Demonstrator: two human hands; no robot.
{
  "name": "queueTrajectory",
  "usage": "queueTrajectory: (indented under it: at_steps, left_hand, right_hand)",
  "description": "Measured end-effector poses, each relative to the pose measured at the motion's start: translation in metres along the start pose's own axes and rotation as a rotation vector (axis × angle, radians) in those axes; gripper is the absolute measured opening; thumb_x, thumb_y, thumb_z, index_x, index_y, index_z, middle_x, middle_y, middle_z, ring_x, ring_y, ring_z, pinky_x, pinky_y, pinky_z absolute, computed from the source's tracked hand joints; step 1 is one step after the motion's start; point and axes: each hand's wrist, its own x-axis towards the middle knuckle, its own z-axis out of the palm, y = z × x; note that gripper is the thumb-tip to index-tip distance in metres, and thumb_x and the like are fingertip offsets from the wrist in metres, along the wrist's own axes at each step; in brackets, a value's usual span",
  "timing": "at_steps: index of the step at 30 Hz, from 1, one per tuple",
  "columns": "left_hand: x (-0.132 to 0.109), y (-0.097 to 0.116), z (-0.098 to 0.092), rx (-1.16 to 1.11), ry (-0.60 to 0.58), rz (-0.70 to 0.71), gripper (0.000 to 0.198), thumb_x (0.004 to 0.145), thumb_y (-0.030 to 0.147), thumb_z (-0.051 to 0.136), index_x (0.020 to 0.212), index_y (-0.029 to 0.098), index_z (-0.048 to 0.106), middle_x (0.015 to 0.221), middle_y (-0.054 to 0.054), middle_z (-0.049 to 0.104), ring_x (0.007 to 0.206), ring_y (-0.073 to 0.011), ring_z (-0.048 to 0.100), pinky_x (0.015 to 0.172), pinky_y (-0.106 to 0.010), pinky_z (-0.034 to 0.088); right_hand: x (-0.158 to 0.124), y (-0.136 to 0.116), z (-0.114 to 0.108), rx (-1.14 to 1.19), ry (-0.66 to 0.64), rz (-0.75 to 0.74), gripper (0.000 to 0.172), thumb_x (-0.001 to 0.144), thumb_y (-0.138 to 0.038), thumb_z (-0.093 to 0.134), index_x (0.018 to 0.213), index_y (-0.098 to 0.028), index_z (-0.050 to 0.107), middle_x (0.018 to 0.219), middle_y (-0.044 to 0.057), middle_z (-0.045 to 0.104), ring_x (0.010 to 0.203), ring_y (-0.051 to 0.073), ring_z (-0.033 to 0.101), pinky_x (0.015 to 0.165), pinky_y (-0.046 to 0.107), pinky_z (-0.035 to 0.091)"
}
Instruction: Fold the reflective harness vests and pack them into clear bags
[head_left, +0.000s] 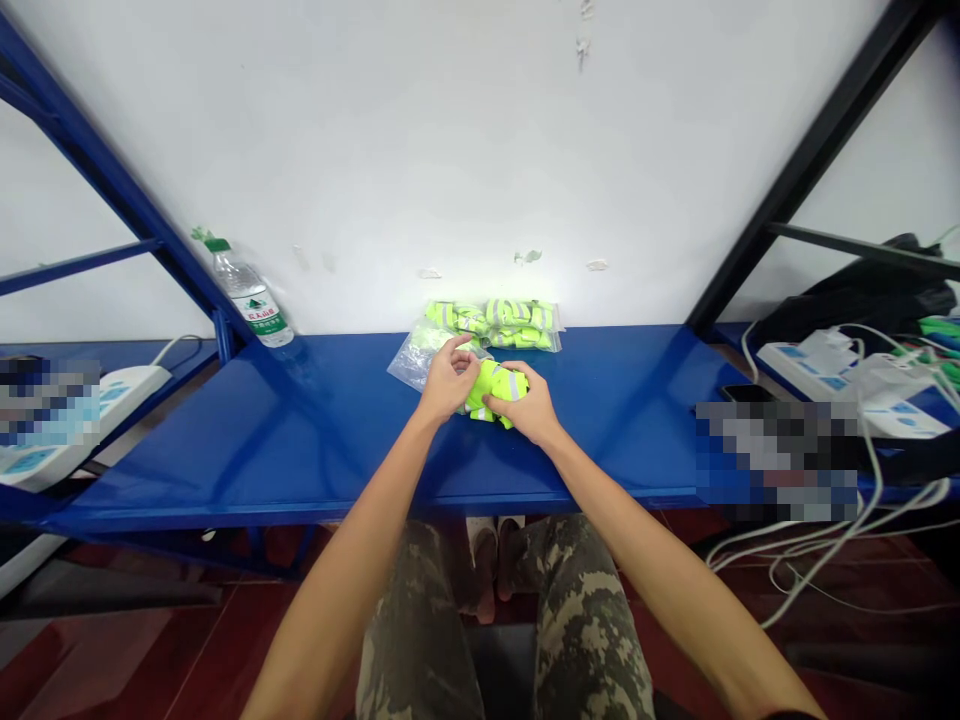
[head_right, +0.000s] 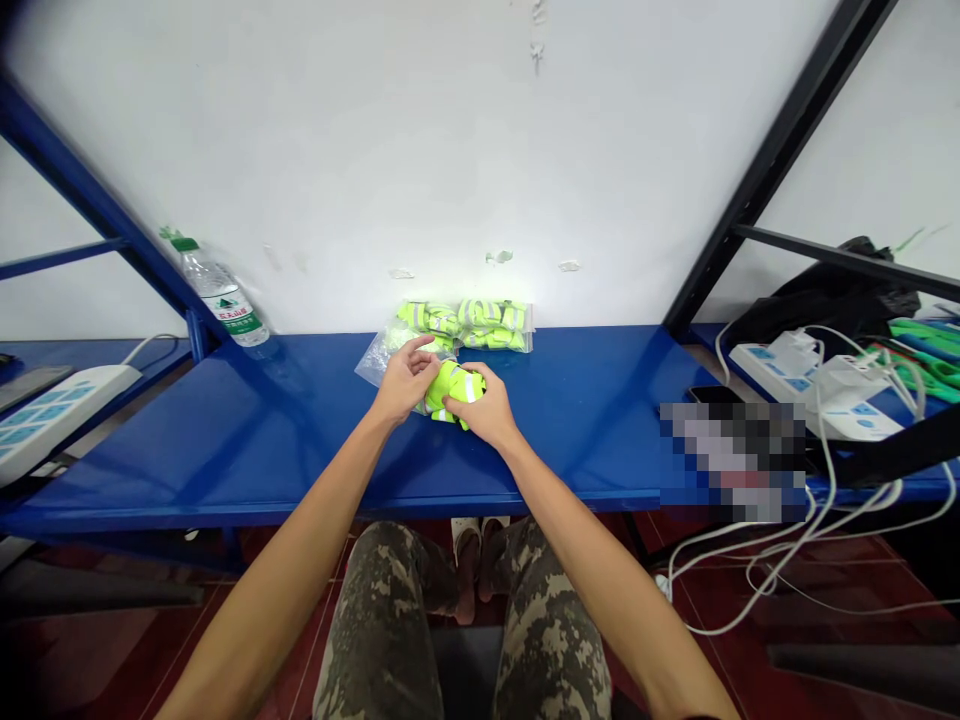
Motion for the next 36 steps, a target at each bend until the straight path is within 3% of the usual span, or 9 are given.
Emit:
queueTrajectory:
  at_steps: [8, 10, 14, 17, 19, 23, 29, 32, 36]
  left_hand:
    - [-0.006, 0.002, -0.004, -0.14, -0.078, 0.047, 0.055, 0.06, 0.007, 0.06, 0.113, 0.017, 0.051, 0.089, 0.0, 0.056, 0.082, -0.0109, 0.059, 0.074, -0.022, 0.047]
    - [-0.01, 0.001, -0.004, -0.033, -0.088, 0.082, 0.054, 0.062, 0.008, 0.061, 0.114, 0.018, 0.051, 0.093, -0.001, 0.056, 0.081, -0.0108, 0.057, 0.071, -0.021, 0.047]
    - [-0.019, -0.001, -0.003, 0.392, -0.049, 0.177, 0.045, 0.071, 0.012, 0.061, 0.115, 0.018, 0.054, 0.089, -0.002, 0.058, 0.075, -0.0122, 0.055, 0.071, -0.024, 0.047]
    - [-0.025, -0.004, -0.004, 0.573, -0.068, 0.257, 0.039, 0.082, 0.014, 0.053, 0.12, 0.014, 0.054, 0.085, -0.004, 0.06, 0.076, -0.0159, 0.057, 0.077, -0.03, 0.049]
    - [-0.03, -0.007, -0.004, 0.657, -0.116, 0.338, 0.039, 0.088, 0.014, 0.046, 0.126, 0.011, 0.052, 0.095, -0.009, 0.063, 0.087, -0.0203, 0.06, 0.087, -0.035, 0.049]
    - [-0.039, -0.014, -0.003, 0.729, -0.226, 0.467, 0.051, 0.091, 0.01, 0.037, 0.142, 0.01, 0.039, 0.127, -0.019, 0.056, 0.118, -0.027, 0.054, 0.105, -0.044, 0.043]
    - [-0.043, -0.015, 0.003, 0.681, -0.261, 0.427, 0.096, 0.075, 0.019, 0.064, 0.156, 0.015, 0.013, 0.12, -0.015, 0.055, 0.11, -0.0289, 0.056, 0.099, -0.045, 0.047]
    - [-0.039, -0.014, 0.005, 0.747, -0.225, 0.413, 0.093, 0.08, 0.02, 0.061, 0.158, 0.016, 0.011, 0.115, -0.014, 0.058, 0.105, -0.0287, 0.058, 0.092, -0.043, 0.049]
    - [-0.033, -0.018, 0.004, 0.807, -0.264, 0.503, 0.085, 0.086, 0.022, 0.055, 0.158, 0.014, 0.011, 0.109, -0.014, 0.062, 0.101, -0.0278, 0.06, 0.089, -0.041, 0.048]
  right_hand:
    - [0.007, 0.007, 0.001, 0.419, 0.045, 0.27, 0.054, 0.041, -0.019, 0.083, 0.091, -0.019, 0.063, 0.075, -0.004, 0.065, 0.065, 0.013, 0.057, 0.066, 0.028, 0.05]
    - [0.008, 0.005, 0.001, 0.406, 0.09, 0.281, 0.055, 0.04, -0.018, 0.083, 0.091, -0.018, 0.062, 0.073, -0.004, 0.065, 0.064, 0.013, 0.057, 0.064, 0.028, 0.049]
    - [0.01, 0.004, -0.001, 0.355, 0.159, 0.273, 0.056, 0.039, -0.018, 0.084, 0.091, -0.018, 0.062, 0.073, -0.004, 0.065, 0.064, 0.013, 0.057, 0.062, 0.026, 0.048]
    - [0.01, 0.005, -0.002, 0.362, 0.192, 0.248, 0.056, 0.039, -0.019, 0.085, 0.09, -0.018, 0.062, 0.074, -0.004, 0.064, 0.065, 0.013, 0.057, 0.062, 0.026, 0.048]
    - [0.01, 0.005, -0.003, 0.373, 0.22, 0.246, 0.055, 0.04, -0.019, 0.084, 0.09, -0.018, 0.061, 0.074, -0.004, 0.064, 0.065, 0.013, 0.057, 0.062, 0.027, 0.049]
    - [0.011, 0.006, -0.002, 0.354, 0.256, 0.256, 0.054, 0.04, -0.019, 0.081, 0.09, -0.018, 0.061, 0.073, -0.005, 0.063, 0.065, 0.014, 0.057, 0.062, 0.027, 0.049]
    - [0.014, 0.009, -0.002, 0.375, 0.318, 0.308, 0.052, 0.041, -0.018, 0.08, 0.089, -0.017, 0.059, 0.071, -0.004, 0.065, 0.065, 0.014, 0.059, 0.062, 0.028, 0.05]
    - [0.014, 0.008, -0.002, 0.392, 0.302, 0.325, 0.052, 0.041, -0.017, 0.08, 0.089, -0.017, 0.06, 0.071, -0.004, 0.066, 0.063, 0.015, 0.061, 0.061, 0.028, 0.051]
    - [0.013, 0.006, -0.003, 0.417, 0.318, 0.339, 0.047, 0.043, -0.017, 0.08, 0.086, -0.016, 0.06, 0.07, -0.003, 0.067, 0.062, 0.015, 0.062, 0.059, 0.028, 0.052]
